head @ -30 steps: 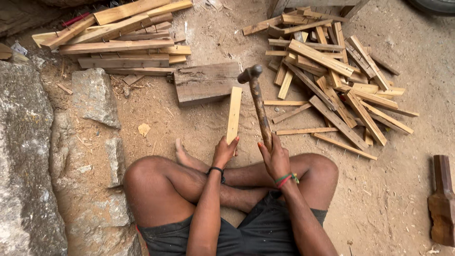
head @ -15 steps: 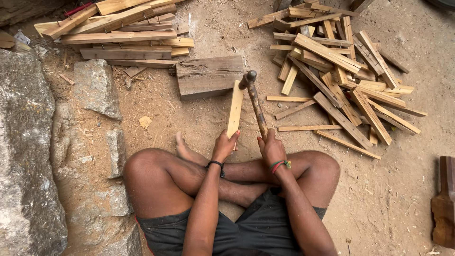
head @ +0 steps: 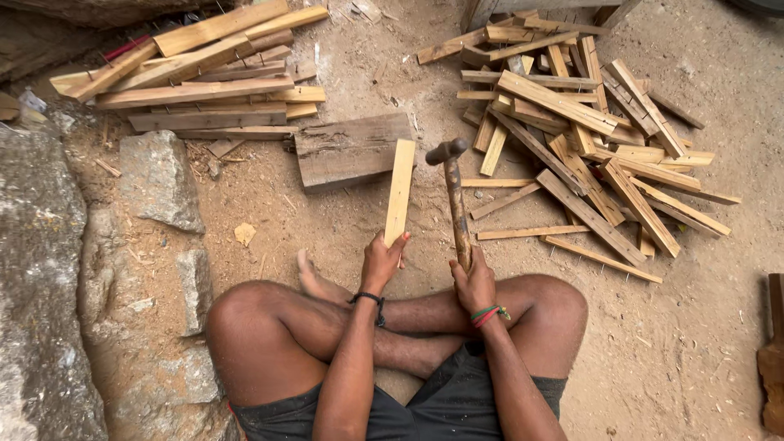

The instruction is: The person sits on the ground and repeatedly splits small wooden planks using a hammer and a wooden block. They pick up a plank, position it on the block, strike it with the hammer to split it, and then place the resulting pieces into a pile.

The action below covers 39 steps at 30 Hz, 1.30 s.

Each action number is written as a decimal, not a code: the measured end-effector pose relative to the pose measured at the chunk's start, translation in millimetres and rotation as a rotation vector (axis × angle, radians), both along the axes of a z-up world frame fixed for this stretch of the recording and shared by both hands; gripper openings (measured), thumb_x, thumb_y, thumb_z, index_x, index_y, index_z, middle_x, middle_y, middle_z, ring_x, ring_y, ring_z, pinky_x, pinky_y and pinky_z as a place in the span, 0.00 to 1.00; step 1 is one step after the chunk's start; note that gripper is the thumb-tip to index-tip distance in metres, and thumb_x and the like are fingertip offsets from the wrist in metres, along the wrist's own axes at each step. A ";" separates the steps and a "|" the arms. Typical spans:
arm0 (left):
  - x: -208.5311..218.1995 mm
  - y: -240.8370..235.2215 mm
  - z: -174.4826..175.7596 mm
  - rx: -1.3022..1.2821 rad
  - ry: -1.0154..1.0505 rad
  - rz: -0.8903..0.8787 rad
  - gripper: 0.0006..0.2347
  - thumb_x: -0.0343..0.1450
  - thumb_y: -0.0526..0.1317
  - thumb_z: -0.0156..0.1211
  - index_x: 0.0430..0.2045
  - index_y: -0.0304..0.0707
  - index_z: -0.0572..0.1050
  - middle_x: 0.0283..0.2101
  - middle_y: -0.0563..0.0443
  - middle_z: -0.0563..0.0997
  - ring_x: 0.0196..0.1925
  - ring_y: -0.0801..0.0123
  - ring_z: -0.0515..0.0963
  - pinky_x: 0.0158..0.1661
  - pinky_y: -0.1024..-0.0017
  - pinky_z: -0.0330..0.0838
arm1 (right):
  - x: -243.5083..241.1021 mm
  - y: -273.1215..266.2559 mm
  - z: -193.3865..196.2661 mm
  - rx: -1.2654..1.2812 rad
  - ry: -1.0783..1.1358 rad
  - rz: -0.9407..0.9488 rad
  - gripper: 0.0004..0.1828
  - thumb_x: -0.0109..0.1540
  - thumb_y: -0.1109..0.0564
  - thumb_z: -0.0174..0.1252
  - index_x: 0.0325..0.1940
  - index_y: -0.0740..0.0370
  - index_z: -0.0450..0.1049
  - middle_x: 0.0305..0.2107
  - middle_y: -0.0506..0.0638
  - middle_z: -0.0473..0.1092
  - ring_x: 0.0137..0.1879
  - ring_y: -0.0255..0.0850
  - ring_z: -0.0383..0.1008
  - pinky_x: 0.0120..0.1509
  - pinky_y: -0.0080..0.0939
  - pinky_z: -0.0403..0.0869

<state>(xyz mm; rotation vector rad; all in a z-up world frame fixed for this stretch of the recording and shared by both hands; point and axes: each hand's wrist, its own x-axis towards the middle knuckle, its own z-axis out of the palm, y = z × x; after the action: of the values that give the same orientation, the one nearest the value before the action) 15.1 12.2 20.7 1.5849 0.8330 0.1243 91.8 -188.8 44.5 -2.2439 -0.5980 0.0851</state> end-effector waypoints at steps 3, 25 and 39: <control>16.5 10.2 -18.0 0.043 0.011 -0.123 0.19 0.73 0.53 0.60 0.40 0.30 0.75 0.21 0.50 0.81 0.18 0.72 0.80 0.20 0.72 0.74 | 1.1 -1.7 14.4 0.072 0.402 -0.192 0.12 0.66 0.56 0.59 0.46 0.62 0.65 0.18 0.57 0.69 0.20 0.45 0.72 0.22 0.45 0.69; 57.8 21.2 -26.1 0.005 0.172 -0.171 0.21 0.76 0.55 0.52 0.46 0.32 0.75 0.22 0.53 0.80 0.18 0.73 0.82 0.20 0.73 0.74 | 0.1 -17.9 116.5 0.218 0.064 -0.135 0.15 0.70 0.53 0.57 0.50 0.64 0.60 0.19 0.47 0.65 0.18 0.32 0.66 0.19 0.34 0.66; 61.7 29.1 -31.2 0.124 0.151 -0.171 0.23 0.75 0.54 0.54 0.48 0.27 0.73 0.21 0.48 0.81 0.18 0.69 0.82 0.19 0.70 0.76 | 1.4 13.0 41.8 -0.422 -0.013 0.104 0.20 0.64 0.52 0.61 0.54 0.62 0.63 0.18 0.63 0.74 0.24 0.59 0.76 0.27 0.58 0.71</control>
<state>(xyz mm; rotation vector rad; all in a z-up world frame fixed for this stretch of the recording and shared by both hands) 76.8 41.3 -10.5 1.7916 0.8149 -0.0688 93.2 -175.8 86.3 -2.6178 -0.7601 0.2720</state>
